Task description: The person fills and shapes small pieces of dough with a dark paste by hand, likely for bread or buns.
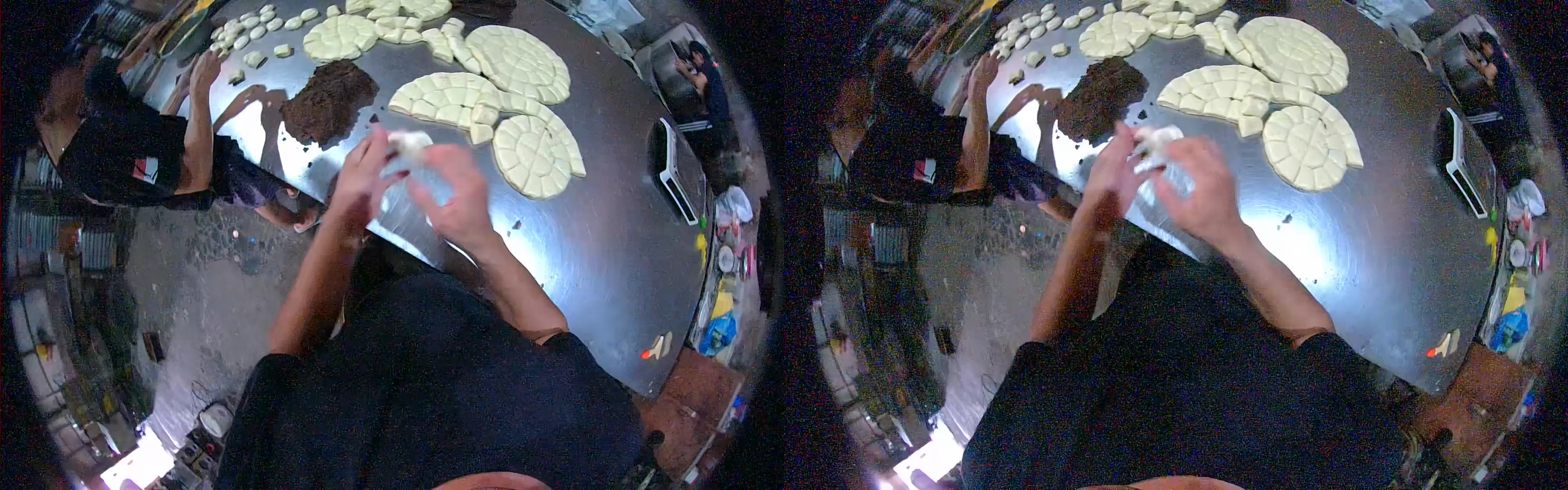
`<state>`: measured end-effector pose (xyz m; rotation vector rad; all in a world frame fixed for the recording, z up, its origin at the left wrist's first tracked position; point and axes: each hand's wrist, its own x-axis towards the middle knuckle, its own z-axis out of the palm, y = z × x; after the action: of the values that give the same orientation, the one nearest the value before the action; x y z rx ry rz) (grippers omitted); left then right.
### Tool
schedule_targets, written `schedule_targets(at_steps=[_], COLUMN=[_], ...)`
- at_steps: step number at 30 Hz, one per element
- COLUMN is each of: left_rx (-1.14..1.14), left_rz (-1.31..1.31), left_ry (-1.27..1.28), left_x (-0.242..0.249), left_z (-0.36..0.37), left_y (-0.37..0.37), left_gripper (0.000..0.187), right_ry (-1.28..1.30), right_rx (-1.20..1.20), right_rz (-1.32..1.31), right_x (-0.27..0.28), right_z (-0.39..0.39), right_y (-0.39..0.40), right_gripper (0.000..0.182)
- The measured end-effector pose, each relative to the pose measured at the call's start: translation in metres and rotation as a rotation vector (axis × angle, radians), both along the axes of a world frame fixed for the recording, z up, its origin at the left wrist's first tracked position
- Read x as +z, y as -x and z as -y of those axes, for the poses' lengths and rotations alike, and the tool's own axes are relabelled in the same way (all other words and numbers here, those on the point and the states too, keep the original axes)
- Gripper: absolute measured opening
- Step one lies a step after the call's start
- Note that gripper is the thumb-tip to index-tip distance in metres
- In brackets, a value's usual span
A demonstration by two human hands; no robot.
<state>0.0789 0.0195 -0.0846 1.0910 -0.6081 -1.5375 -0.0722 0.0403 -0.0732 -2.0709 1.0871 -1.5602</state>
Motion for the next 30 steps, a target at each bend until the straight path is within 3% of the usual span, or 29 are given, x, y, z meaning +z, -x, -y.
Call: schedule_targets(at_steps=[1,2,3,4,6,10,11,12,13,15,16,17,19,20,21,22,23,25,27,28,30], left_rx=[-0.06,-0.074,-0.093,-0.091,0.24,0.272,0.215,0.189,0.163,0.243,0.244,0.271,0.293,0.226,0.16,0.206,0.206,0.301,0.267,0.302,-0.02], left_rz=[-0.079,0.117,0.313,0.311,0.002,-0.167,0.031,0.13,0.228,-0.179,-0.181,-0.2,-0.217,-0.047,0.124,0.069,0.074,0.077,0.048,-0.111,-0.047], left_ry=[-0.071,-0.118,-0.167,-0.174,-0.255,-0.256,-0.273,-0.288,-0.305,-0.343,-0.355,-0.361,-0.341,-0.283,-0.222,-0.297,-0.282,-0.186,-0.202,-0.149,0.181], left_x=[-0.016,-0.056,-0.086,-0.083,-0.071,-0.086,-0.067,-0.069,-0.071,-0.098,-0.102,-0.092,-0.092,-0.102,-0.097,-0.094,-0.088,-0.081,-0.076,-0.045,-0.073], left_z=[-0.004,-0.008,-0.014,-0.022,-0.042,-0.061,-0.066,-0.067,-0.068,-0.069,-0.069,-0.059,-0.038,-0.031,-0.02,-0.005,0.009,0.028,0.046,0.047,0.066], left_y=[-0.025,-0.06,-0.085,-0.09,-0.098,-0.133,-0.133,-0.139,-0.146,-0.163,-0.164,-0.158,-0.158,-0.163,-0.161,-0.155,-0.146,-0.131,-0.119,-0.093,-0.092], left_gripper=[0.032,0.026,0.022,0.022,0.02,0.026,0.029,0.03,0.031,0.034,0.034,0.031,0.028,0.03,0.032,0.033,0.033,0.034,0.034,0.026,0.026], right_ry=[0.037,0.076,-0.213,-0.508,-0.332,-0.06,0.024,0.021,0.011,-0.065,-0.075,-0.075,-0.03,-0.018,-0.173,-0.324,-0.31,-0.587,-0.474,-0.373,0.11], right_rx=[0.084,0.173,0.254,0.331,0.161,0.174,0.211,0.171,0.182,0.089,0.083,0.081,0.182,0.172,0.154,0.136,0.129,0.195,0.153,0.15,0.179], right_rz=[-0.107,-0.207,-0.148,-0.087,-0.243,-0.428,-0.525,-0.502,-0.501,-0.614,-0.604,-0.605,-0.804,-0.803,-0.788,-0.766,-0.76,-0.347,0.002,0.102,-0.178], right_x=[-0.017,-0.034,-0.05,-0.067,-0.102,-0.161,-0.169,-0.174,-0.179,-0.186,-0.187,-0.191,-0.193,-0.192,-0.189,-0.186,-0.174,-0.133,-0.101,-0.092,-0.062], right_z=[0.009,0.018,0.027,0.036,0.089,0.187,0.197,0.199,0.201,0.204,0.204,0.205,0.214,0.217,0.219,0.223,0.223,0.202,0.168,0.155,0.127], right_y=[-0.008,-0.016,-0.026,-0.036,-0.062,-0.117,-0.129,-0.142,-0.149,-0.156,-0.157,-0.155,-0.15,-0.148,-0.148,-0.147,-0.14,-0.118,-0.1,-0.092,-0.076], right_gripper=[0.013,0.013,0.017,0.022,0.035,0.05,0.058,0.046,0.046,0.032,0.019,0.019,0.013,0.013,0.016,0.018,0.018,0.029,0.035,0.035,0.041])
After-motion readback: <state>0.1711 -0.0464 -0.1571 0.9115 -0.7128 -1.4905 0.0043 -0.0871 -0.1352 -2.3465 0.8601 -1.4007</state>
